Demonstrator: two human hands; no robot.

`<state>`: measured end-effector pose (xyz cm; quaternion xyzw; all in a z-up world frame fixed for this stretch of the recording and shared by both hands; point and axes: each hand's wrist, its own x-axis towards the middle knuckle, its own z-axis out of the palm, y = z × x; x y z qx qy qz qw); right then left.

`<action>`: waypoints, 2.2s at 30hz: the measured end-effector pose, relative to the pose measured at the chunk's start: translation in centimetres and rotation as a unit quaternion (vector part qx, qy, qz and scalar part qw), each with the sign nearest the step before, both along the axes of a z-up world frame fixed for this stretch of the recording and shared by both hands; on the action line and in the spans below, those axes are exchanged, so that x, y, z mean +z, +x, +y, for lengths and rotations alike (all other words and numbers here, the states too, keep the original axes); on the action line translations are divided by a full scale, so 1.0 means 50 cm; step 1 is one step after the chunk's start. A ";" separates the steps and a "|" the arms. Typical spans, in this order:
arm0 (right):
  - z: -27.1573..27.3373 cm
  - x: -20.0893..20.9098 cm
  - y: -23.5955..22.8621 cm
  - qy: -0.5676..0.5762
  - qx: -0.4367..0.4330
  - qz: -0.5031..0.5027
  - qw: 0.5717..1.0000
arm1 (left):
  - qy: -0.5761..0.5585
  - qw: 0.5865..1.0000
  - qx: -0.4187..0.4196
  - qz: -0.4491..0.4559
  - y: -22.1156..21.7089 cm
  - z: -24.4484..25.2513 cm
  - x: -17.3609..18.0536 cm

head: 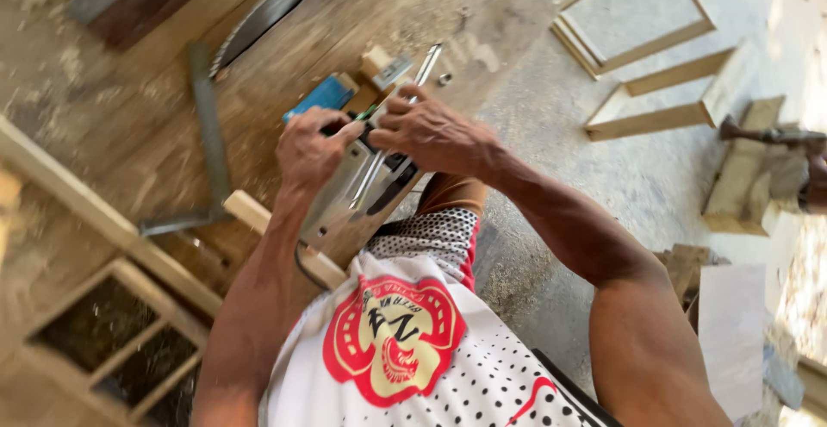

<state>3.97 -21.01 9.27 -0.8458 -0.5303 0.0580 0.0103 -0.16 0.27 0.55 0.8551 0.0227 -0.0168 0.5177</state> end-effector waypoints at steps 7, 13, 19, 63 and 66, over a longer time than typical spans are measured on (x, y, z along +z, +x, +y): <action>-0.007 -0.051 -0.017 0.139 -0.094 0.129 0.977 | -0.003 1.000 -0.002 0.009 0.005 0.007 -0.020; 0.023 -0.044 -0.066 0.074 -0.219 0.164 0.959 | 0.002 0.999 -0.011 -0.046 0.000 0.010 -0.019; 0.022 -0.046 -0.068 0.130 -0.224 0.130 0.957 | 0.020 1.000 0.002 -0.004 0.007 0.005 -0.030; -0.029 0.029 -0.087 0.149 -0.248 0.192 0.938 | -0.003 0.987 -0.087 -0.132 0.013 0.010 -0.021; -0.045 0.030 -0.075 0.169 -0.208 0.121 0.956 | -0.027 0.990 -0.075 -0.114 0.042 0.001 0.004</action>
